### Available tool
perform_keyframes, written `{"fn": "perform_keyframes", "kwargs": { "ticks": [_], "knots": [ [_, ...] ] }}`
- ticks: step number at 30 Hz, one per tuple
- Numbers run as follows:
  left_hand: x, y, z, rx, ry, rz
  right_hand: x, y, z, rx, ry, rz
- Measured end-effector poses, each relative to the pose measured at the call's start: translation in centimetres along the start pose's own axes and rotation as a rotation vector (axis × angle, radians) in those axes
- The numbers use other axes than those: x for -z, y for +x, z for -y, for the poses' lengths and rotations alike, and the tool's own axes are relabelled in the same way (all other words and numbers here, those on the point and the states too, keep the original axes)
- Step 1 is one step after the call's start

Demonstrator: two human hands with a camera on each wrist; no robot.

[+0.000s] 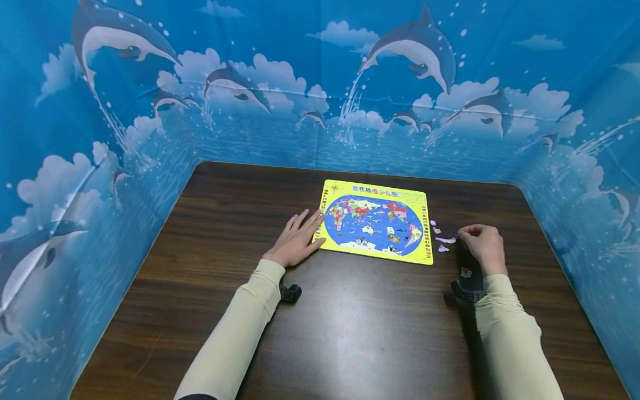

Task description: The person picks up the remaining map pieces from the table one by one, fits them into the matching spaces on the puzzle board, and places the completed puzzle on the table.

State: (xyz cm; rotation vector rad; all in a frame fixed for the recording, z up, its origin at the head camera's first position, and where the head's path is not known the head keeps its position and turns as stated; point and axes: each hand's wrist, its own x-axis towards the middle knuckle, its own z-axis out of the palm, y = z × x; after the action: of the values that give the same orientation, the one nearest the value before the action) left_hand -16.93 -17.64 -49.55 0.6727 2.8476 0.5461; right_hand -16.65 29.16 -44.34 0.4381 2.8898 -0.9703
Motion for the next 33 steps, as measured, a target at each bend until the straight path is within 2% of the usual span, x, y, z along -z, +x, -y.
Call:
{"fn": "perform_keyframes", "kwargs": {
  "ticks": [4, 7, 12, 25, 29, 33],
  "knots": [
    [0.0, 0.1, -0.1, 0.003, 0.002, 0.002, 0.1, -0.3, -0.4, -0.060, -0.034, 0.032],
    [0.0, 0.1, -0.2, 0.006, 0.006, 0.011, -0.3, -0.4, -0.4, -0.088, -0.047, 0.017],
    [0.1, 0.0, -0.2, 0.005, 0.000, 0.002, -1.0, -0.2, -0.1, -0.054, -0.048, -0.009],
    [-0.1, -0.1, -0.2, -0.007, 0.000, -0.018, -1.2, 0.2, 0.2, -0.040, 0.004, 0.067],
    [0.2, -0.1, -0.3, -0.011, 0.003, -0.024, -1.1, 0.3, 0.1, -0.051, 0.021, 0.076],
    [0.3, -0.2, -0.3, -0.015, -0.006, -0.024, -0.9, 0.4, 0.0, -0.028, 0.023, 0.077]
  ]
}}
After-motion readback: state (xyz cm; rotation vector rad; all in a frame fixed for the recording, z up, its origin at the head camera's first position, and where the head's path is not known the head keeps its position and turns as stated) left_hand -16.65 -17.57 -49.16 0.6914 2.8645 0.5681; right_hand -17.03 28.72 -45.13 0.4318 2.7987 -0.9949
